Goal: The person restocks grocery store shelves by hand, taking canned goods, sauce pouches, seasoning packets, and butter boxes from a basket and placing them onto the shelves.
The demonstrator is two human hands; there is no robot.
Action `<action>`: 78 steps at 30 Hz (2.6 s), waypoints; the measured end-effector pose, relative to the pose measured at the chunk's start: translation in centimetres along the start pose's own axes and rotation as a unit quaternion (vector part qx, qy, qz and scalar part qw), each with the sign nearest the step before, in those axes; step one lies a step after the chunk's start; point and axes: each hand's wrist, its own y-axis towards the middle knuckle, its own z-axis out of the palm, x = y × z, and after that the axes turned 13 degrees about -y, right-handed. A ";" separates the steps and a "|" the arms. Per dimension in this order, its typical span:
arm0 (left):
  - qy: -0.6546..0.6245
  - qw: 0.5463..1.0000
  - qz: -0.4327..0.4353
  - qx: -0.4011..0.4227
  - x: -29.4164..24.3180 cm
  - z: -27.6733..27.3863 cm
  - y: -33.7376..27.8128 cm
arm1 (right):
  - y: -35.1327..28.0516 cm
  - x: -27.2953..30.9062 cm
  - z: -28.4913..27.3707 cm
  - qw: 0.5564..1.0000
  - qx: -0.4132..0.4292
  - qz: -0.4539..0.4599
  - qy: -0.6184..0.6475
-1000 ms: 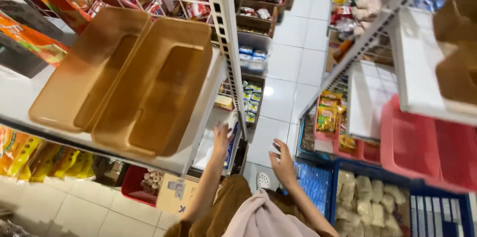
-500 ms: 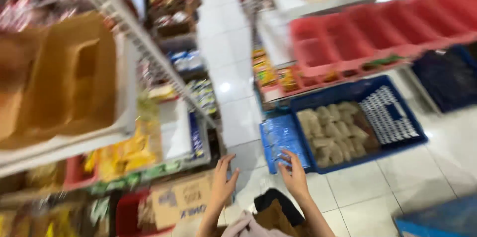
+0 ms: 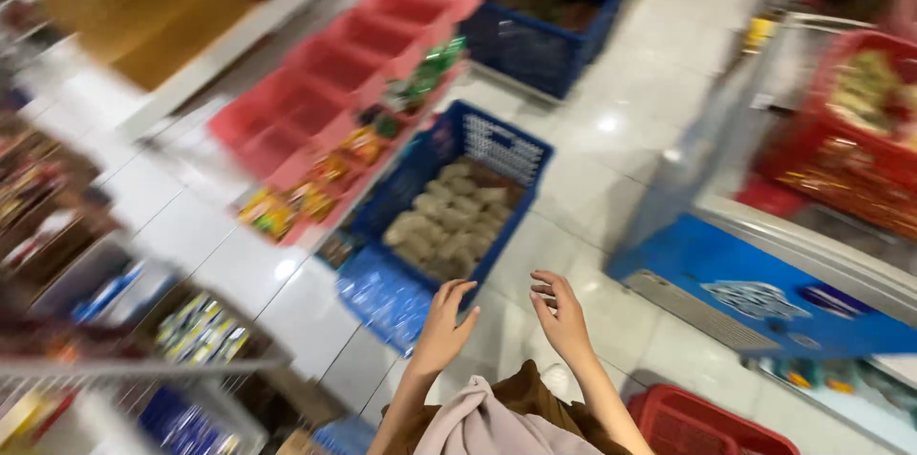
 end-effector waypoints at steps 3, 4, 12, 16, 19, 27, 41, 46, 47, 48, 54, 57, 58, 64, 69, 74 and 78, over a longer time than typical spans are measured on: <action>-0.005 0.995 0.035 0.090 -1.8 8.4 4.8 | 0.9 -3.7 -7.5 0.996 -0.081 0.023 -0.003; -0.016 0.991 0.060 0.116 -2.2 11.2 6.3 | 0.5 -4.9 -9.5 0.994 -0.106 0.036 -0.003; -0.057 0.950 0.090 0.294 -7.7 25.5 13.0 | 0.0 -9.2 -22.0 0.963 -0.236 0.126 -0.034; -0.071 0.942 0.108 0.311 -9.2 30.0 16.1 | 0.2 -11.2 -25.5 0.952 -0.276 0.130 -0.024; -0.069 0.931 0.093 0.345 -9.2 32.8 18.6 | 0.7 -13.1 -26.7 0.944 -0.293 0.150 -0.030; -0.131 0.910 0.109 0.377 -12.3 41.0 30.1 | 6.0 -18.6 -31.2 0.932 -0.316 0.178 0.001; -0.142 0.885 0.157 0.415 -22.2 52.1 45.3 | 22.4 -18.6 -50.1 0.866 -0.410 0.081 -0.275; -0.133 0.878 0.167 0.429 -22.1 58.9 46.0 | 24.9 -23.3 -56.6 0.885 -0.317 0.174 -0.294; -0.132 0.878 0.189 0.419 -21.7 60.4 46.0 | 25.4 -24.4 -57.5 0.891 -0.270 0.179 -0.317; -0.130 0.879 0.211 0.408 -21.2 61.7 46.1 | 25.9 -25.6 -58.4 0.895 -0.222 0.184 -0.341; -0.046 0.925 0.159 0.343 -19.8 67.6 45.3 | 28.6 -29.4 -60.2 0.860 -0.109 0.132 -0.480; -0.008 0.941 0.106 0.321 -19.3 68.7 45.2 | 28.3 -29.4 -60.4 0.869 -0.110 0.092 -0.473; 0.017 0.938 0.089 0.335 -19.1 68.8 45.2 | 28.2 -29.3 -60.5 0.873 -0.107 0.079 -0.469; 0.086 0.927 0.064 0.360 -17.8 70.2 45.5 | 27.8 -32.0 -61.4 0.843 -0.030 0.063 -0.533; 0.111 0.922 0.067 0.364 -16.8 71.7 46.1 | 29.0 -39.0 -62.7 0.853 -0.010 0.046 -0.520; 0.063 0.960 0.199 0.185 -16.8 71.0 45.1 | 33.0 -45.7 -62.8 0.927 -0.071 -0.080 -0.360; -0.033 0.964 0.265 0.013 -17.5 66.4 43.3 | 36.9 -46.0 -61.8 0.926 -0.077 -0.257 -0.266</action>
